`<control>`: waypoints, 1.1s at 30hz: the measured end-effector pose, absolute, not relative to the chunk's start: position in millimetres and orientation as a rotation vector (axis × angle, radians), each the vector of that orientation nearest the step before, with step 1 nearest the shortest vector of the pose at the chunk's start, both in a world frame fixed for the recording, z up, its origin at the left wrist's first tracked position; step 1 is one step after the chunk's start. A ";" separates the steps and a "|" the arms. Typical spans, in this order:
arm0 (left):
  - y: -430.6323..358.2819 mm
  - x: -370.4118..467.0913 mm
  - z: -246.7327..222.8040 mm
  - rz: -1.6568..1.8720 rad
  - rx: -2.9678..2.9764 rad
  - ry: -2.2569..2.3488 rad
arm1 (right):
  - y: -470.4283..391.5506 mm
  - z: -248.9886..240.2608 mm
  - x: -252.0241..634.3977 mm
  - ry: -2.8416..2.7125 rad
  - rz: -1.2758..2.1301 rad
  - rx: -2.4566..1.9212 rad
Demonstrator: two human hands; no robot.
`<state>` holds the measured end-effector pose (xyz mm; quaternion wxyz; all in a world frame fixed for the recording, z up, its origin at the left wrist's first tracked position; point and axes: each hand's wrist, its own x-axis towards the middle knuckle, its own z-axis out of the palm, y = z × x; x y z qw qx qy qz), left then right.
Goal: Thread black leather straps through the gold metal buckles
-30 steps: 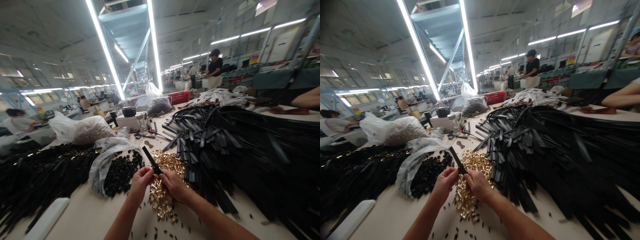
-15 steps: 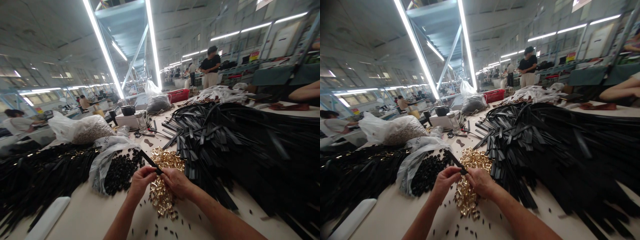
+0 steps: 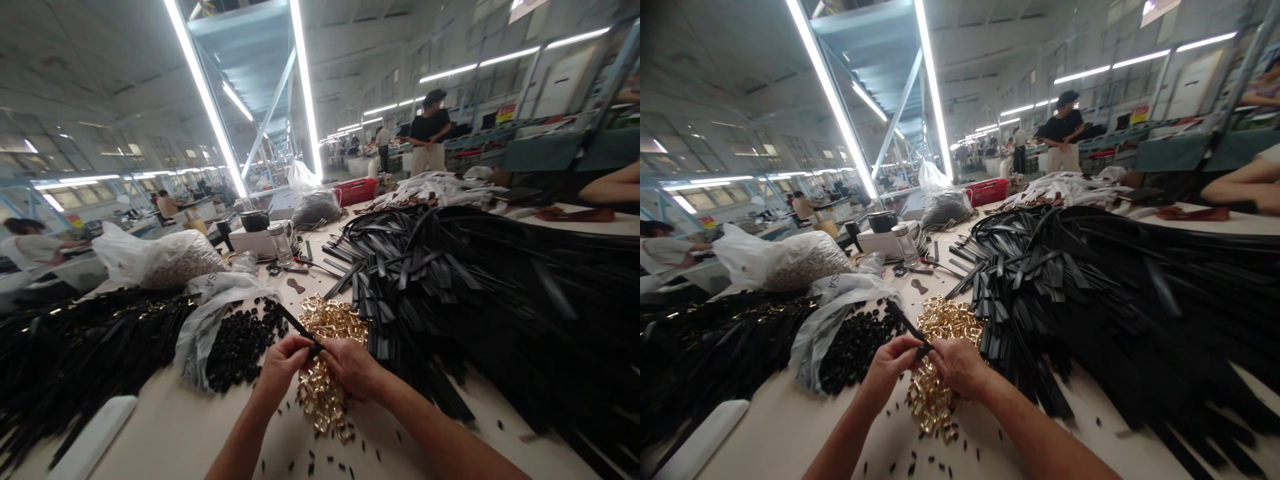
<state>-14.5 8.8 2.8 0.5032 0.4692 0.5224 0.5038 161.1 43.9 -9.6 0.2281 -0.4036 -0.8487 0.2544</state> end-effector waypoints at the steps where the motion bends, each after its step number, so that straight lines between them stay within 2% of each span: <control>1: 9.4 -13.7 1.6 1.234 1.135 1.258 | 43.6 -8.9 161.0 -2.334 0.703 -1.112; 13: 10.8 -14.6 -10.9 1.257 1.332 1.247 | 45.3 -12.3 160.5 -2.323 0.642 -1.156; 21: 8.4 -8.7 -6.5 1.223 1.519 1.334 | 43.5 -16.7 158.4 -2.183 1.024 -0.846; 27: 7.3 -7.0 -9.3 1.249 1.280 1.219 | 43.7 -8.1 161.1 -2.152 1.230 -0.706; 33: 6.6 -8.6 -10.6 1.276 1.126 1.178 | 42.2 -7.7 158.5 -1.975 1.274 -0.851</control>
